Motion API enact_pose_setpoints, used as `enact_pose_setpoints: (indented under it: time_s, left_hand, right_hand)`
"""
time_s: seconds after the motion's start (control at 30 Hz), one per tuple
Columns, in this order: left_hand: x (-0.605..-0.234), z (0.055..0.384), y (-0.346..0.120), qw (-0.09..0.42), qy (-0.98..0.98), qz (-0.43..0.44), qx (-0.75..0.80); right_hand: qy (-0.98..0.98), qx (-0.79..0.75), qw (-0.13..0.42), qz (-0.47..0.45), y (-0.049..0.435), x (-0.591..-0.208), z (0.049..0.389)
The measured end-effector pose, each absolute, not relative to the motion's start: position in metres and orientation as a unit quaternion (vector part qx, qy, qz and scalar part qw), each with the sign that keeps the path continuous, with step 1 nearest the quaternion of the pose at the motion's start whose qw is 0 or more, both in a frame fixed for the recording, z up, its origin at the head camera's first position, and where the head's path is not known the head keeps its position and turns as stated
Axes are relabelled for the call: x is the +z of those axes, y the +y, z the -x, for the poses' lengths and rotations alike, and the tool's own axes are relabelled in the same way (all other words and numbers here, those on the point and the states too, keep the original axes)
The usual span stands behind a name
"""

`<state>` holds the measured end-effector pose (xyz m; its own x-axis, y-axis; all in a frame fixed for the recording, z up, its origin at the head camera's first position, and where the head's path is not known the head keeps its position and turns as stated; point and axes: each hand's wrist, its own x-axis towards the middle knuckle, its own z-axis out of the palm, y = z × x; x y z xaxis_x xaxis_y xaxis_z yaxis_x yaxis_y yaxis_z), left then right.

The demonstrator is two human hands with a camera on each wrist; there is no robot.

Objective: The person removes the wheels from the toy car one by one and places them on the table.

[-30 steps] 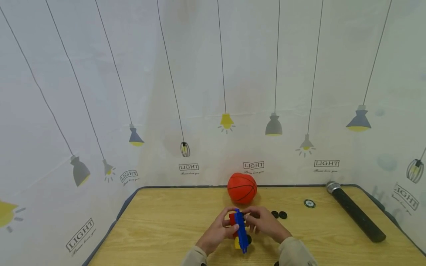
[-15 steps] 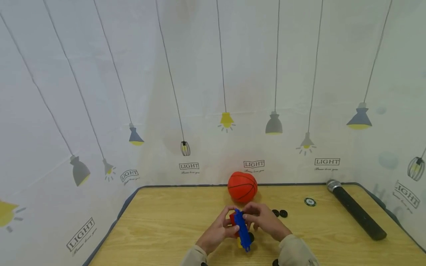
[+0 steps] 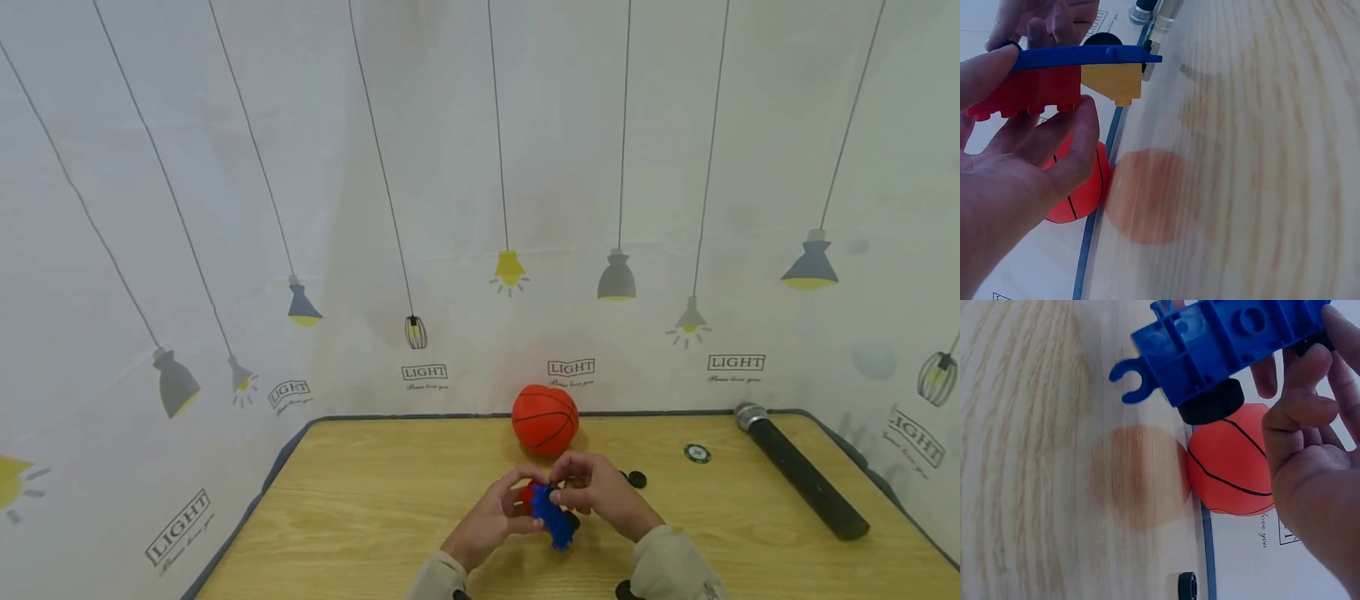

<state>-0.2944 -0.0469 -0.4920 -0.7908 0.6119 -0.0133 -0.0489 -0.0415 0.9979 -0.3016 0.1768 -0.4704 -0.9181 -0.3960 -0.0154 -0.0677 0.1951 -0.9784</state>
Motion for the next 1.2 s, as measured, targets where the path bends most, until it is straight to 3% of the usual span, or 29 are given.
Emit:
enact_pose_setpoints:
  time_s: [0.33, 0.47, 0.6, 0.73, 1.0, 1.2]
  left_hand:
    - [-0.501, 0.299, -0.047, 0.231, 0.689, -0.104, 0.679]
    - [-0.505, 0.299, -0.049, 0.291, 0.698, -0.084, 0.649]
    - [-0.505, 0.298, -0.052, 0.371, 0.644, -0.124, 0.657]
    - [-0.502, 0.299, -0.053, 0.407, 0.555, -0.163, 0.707]
    - [-0.495, 0.301, -0.052, 0.396, 0.511, -0.181, 0.741]
    - [-0.496, 0.303, -0.048, 0.330, 0.542, -0.184, 0.750]
  right_hand:
    - [0.787, -0.577, 0.080, 0.203, 0.172, -0.458, 0.295]
    - [0.793, -0.563, 0.073, 0.219, 0.169, -0.451, 0.293]
    - [0.797, -0.553, 0.066, 0.235, 0.167, -0.444, 0.291]
    - [0.799, -0.532, 0.071, 0.272, 0.163, -0.438, 0.289]
    - [0.818, -0.484, 0.090, 0.296, 0.159, -0.433, 0.283]
    - [0.817, -0.483, 0.100, 0.300, 0.162, -0.434, 0.281]
